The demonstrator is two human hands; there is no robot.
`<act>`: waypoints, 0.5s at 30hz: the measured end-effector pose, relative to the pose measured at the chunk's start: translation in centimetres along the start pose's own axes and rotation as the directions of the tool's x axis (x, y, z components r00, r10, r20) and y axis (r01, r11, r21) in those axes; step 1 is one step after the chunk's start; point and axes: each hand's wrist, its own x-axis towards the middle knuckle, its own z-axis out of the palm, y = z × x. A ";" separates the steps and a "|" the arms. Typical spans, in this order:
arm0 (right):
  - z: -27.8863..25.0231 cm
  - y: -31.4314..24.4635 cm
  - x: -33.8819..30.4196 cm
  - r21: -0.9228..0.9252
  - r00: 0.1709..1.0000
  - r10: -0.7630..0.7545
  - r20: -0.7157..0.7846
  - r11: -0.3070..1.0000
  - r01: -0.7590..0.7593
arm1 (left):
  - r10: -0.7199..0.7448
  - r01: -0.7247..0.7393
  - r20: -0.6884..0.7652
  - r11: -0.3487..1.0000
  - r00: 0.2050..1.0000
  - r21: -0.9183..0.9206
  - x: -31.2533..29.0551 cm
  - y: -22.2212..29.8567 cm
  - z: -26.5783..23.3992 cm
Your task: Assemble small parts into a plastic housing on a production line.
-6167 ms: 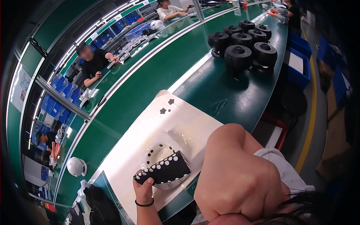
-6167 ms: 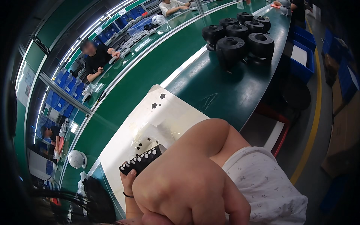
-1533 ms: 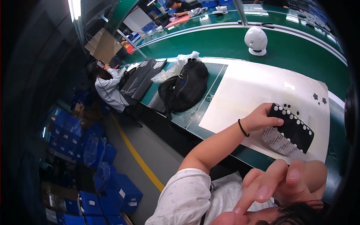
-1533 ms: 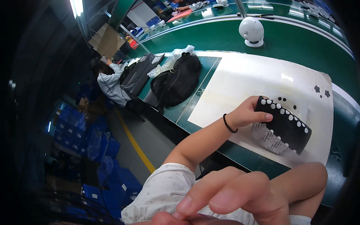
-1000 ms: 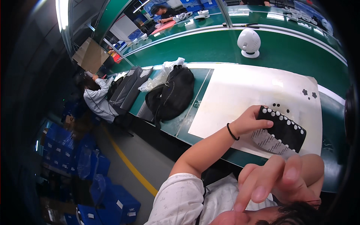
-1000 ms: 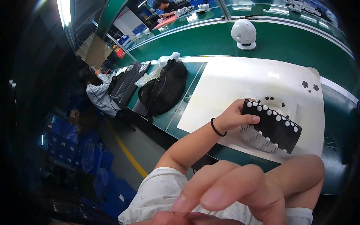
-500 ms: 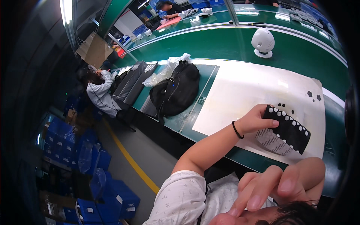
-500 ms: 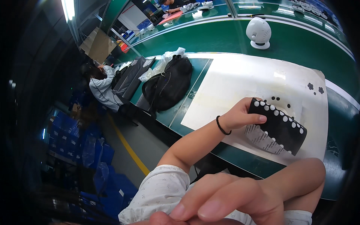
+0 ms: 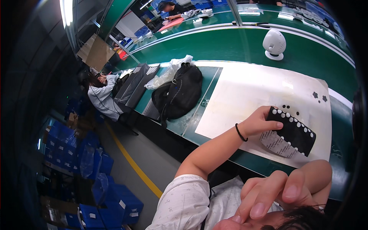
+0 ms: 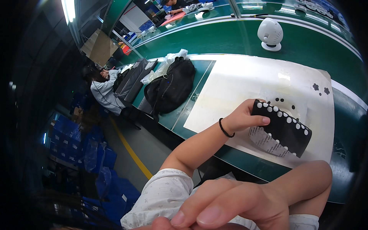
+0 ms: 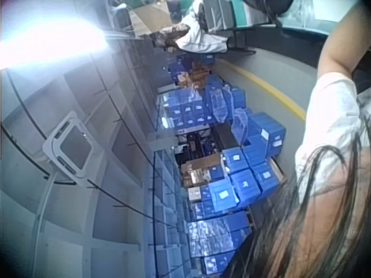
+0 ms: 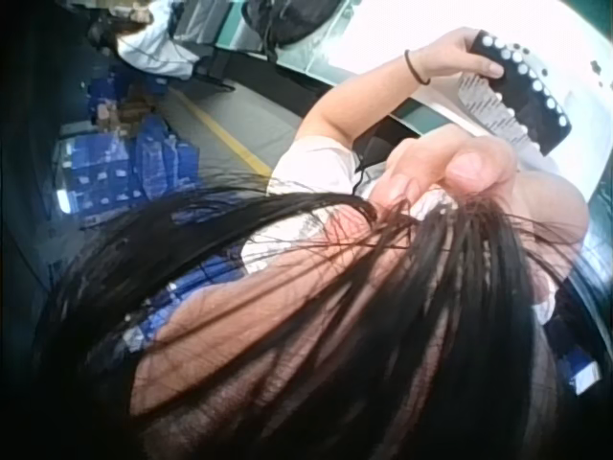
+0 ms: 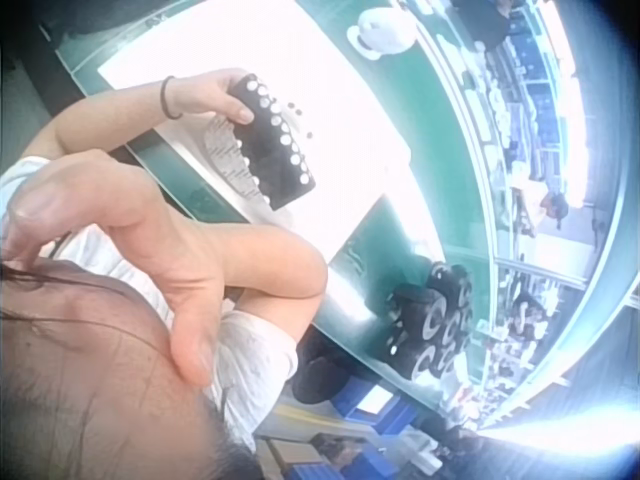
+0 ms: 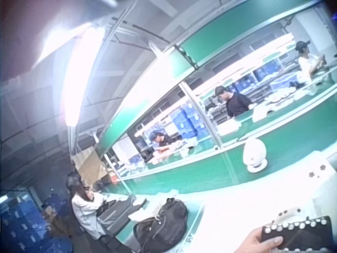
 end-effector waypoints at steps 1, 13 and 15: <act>-0.1 0.0 0.0 0.000 1.000 0.003 0.006 1.000 -0.003 | -0.001 0.001 -0.004 1.000 1.000 0.000 0.0 0.0 0.0; 1.6 0.9 -1.8 -0.098 0.994 -0.025 -0.102 0.995 0.015 | -0.011 0.012 -0.009 1.000 1.000 0.018 -0.1 -0.1 -0.2; 2.1 0.7 -1.9 -0.138 0.987 -0.035 -0.159 0.990 0.013 | -0.006 0.006 -0.013 1.000 1.000 0.016 -0.1 -0.1 -0.1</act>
